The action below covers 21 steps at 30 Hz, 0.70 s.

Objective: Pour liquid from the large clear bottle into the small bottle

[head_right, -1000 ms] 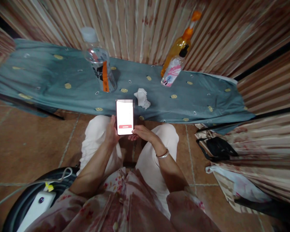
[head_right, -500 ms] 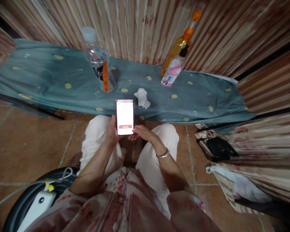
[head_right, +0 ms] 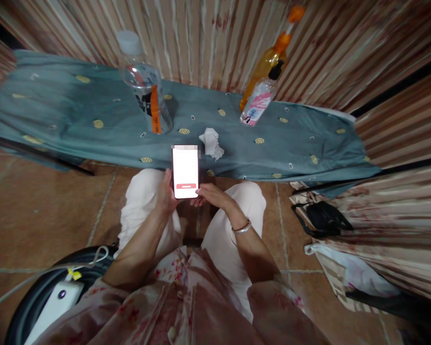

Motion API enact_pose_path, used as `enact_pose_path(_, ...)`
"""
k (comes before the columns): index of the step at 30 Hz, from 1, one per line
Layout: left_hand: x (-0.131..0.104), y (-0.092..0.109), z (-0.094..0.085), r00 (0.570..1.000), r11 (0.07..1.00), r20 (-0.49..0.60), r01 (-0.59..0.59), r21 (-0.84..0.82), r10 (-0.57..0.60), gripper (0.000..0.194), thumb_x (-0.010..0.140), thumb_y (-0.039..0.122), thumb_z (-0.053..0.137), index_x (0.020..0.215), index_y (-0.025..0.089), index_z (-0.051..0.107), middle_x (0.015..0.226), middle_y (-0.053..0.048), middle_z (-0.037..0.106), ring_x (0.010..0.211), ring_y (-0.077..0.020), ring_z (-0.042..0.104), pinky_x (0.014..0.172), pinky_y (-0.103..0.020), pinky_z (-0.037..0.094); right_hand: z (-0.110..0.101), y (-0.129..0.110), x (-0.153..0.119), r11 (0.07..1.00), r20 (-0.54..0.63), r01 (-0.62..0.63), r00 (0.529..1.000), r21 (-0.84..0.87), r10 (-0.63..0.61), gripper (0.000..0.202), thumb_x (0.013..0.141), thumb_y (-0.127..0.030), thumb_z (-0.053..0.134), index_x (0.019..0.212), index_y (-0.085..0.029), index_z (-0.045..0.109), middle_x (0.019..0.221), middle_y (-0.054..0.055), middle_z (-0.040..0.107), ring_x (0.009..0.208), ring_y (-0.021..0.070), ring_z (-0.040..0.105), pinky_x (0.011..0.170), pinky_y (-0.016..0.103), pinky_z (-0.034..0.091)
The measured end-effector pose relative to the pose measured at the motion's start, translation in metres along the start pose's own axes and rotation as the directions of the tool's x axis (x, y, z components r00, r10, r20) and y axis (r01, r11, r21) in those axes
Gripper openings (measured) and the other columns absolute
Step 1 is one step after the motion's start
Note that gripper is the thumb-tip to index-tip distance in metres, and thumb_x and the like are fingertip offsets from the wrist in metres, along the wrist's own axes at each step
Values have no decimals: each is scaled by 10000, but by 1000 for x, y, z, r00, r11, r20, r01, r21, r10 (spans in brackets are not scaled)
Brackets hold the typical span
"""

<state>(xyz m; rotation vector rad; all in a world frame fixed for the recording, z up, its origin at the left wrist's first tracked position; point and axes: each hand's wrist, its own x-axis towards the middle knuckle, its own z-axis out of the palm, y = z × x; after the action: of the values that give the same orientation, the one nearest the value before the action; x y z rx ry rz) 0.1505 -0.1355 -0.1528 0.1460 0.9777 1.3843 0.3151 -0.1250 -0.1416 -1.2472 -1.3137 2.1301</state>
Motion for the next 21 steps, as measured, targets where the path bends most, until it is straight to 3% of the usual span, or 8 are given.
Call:
enact_pose_path(10,2,-1,-2,1000,1000,-11,-5,-1,5,457,924,546,688,1067,116,746,1008,-122,834,1038,-286,799,939,-377,636,1,0,0,1000,-10,11,1000,-21,-11,176,904,-281,678,768,-170,657,687,57,797,601,126,710,574,193,536)
enact_pose_path(18,3,-3,-2,1000,1000,3,-12,-20,12,417,929,534,676,1002,128,741,973,-123,831,1060,-299,793,947,-396,633,0,0,1,1000,-20,-9,1000,-23,9,155,919,-219,633,776,-162,650,694,74,798,606,130,711,585,201,540)
enact_pose_path(21,2,-3,-2,1000,1000,16,-1,-20,2,405,933,528,669,1001,136,742,982,-126,831,1088,-313,786,955,-410,634,0,1,2,1000,-16,-4,1000,-21,4,187,926,-267,681,775,-166,639,689,74,793,600,130,706,581,203,538)
